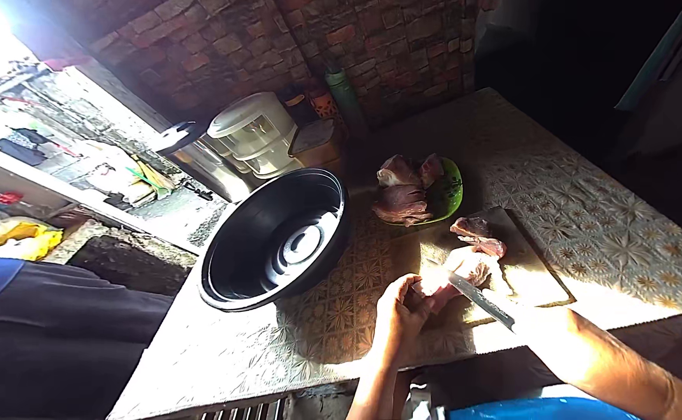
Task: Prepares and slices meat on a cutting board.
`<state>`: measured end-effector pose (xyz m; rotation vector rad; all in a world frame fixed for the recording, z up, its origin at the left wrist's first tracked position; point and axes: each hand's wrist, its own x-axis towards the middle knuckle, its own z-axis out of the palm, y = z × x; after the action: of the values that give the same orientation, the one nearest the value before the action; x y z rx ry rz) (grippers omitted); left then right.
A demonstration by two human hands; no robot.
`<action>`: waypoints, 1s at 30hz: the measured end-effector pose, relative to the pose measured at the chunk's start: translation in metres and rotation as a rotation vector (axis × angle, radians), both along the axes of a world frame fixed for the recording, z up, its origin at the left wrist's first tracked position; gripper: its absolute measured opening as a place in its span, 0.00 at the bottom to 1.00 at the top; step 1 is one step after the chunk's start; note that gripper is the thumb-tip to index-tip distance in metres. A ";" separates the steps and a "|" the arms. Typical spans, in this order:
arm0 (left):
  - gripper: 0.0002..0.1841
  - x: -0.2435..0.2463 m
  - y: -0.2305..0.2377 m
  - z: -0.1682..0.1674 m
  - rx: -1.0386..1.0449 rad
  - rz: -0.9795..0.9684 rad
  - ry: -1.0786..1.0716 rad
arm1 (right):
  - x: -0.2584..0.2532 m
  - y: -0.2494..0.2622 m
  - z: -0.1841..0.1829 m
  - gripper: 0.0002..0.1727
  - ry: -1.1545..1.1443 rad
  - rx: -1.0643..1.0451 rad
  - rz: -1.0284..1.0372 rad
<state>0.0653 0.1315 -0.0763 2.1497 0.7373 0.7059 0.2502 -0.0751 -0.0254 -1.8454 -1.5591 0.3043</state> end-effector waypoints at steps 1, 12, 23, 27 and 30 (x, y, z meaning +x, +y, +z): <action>0.24 0.001 0.000 0.001 0.001 -0.002 0.030 | 0.004 0.000 -0.013 0.24 -0.079 0.130 -0.040; 0.18 0.003 0.001 0.004 0.008 0.031 -0.038 | 0.002 -0.008 -0.028 0.23 -0.147 0.108 -0.027; 0.15 -0.005 0.001 -0.024 -0.018 -0.014 -0.370 | -0.015 -0.011 -0.020 0.24 -0.319 0.166 0.035; 0.18 -0.005 -0.002 -0.023 -0.021 -0.017 -0.353 | -0.016 -0.013 -0.023 0.19 -0.365 0.157 0.005; 0.26 0.001 0.004 -0.008 0.125 -0.002 -0.183 | -0.020 -0.016 0.005 0.16 -0.230 -0.002 -0.075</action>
<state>0.0667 0.1352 -0.0840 2.1607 0.6075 0.9552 0.2301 -0.0911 -0.0201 -1.9919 -1.6347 0.0600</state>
